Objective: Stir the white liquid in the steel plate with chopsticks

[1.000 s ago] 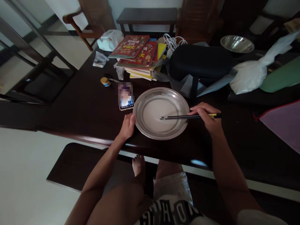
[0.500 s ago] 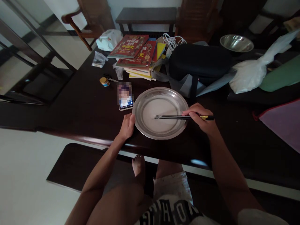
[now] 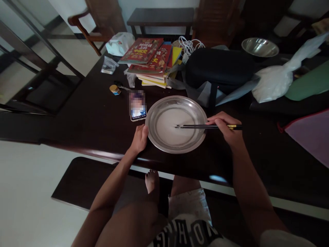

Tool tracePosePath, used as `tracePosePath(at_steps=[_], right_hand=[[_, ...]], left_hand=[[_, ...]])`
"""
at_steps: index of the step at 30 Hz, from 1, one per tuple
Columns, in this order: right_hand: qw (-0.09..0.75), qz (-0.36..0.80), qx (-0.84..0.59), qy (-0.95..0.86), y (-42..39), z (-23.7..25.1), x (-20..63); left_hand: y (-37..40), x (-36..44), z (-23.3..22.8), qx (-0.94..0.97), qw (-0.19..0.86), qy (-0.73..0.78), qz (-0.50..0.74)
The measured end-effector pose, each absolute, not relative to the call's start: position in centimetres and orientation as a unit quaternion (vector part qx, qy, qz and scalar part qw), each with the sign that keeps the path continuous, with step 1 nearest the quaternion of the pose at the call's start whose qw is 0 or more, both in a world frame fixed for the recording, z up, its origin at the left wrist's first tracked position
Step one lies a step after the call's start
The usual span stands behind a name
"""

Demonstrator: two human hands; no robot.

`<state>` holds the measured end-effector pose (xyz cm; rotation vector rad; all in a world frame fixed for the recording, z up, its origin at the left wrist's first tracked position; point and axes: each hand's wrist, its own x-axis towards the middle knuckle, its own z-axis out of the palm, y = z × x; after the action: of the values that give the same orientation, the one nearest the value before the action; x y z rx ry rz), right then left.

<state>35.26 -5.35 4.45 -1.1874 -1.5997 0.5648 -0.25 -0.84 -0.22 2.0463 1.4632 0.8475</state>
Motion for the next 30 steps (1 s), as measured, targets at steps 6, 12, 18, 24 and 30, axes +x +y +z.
tracePosePath(at_steps=[6,12,18,24,30], right_hand=[[0.480,0.253,-0.474,-0.693,-5.38,4.43,35.05],[0.503,0.249,-0.494,-0.664,-5.38,4.36,35.30],[0.494,0.238,-0.486,-0.681,-5.36,4.54,35.24],[0.491,0.257,-0.484,-0.677,-5.33,4.52,35.18],[0.505,0.231,-0.497,-0.667,-5.25,4.42,35.32]], left_hand=[[-0.80,-0.25,-0.31,0.751,0.239,0.531,0.311],[-0.78,-0.39,-0.59,0.754,0.233,0.532,0.307],[-0.84,-0.27,-0.35,0.745,0.246,0.536,0.312],[-0.86,-0.07,-0.02,0.737,0.255,0.544,0.309],[-0.83,-0.08,-0.16,0.740,0.246,0.539,0.319]])
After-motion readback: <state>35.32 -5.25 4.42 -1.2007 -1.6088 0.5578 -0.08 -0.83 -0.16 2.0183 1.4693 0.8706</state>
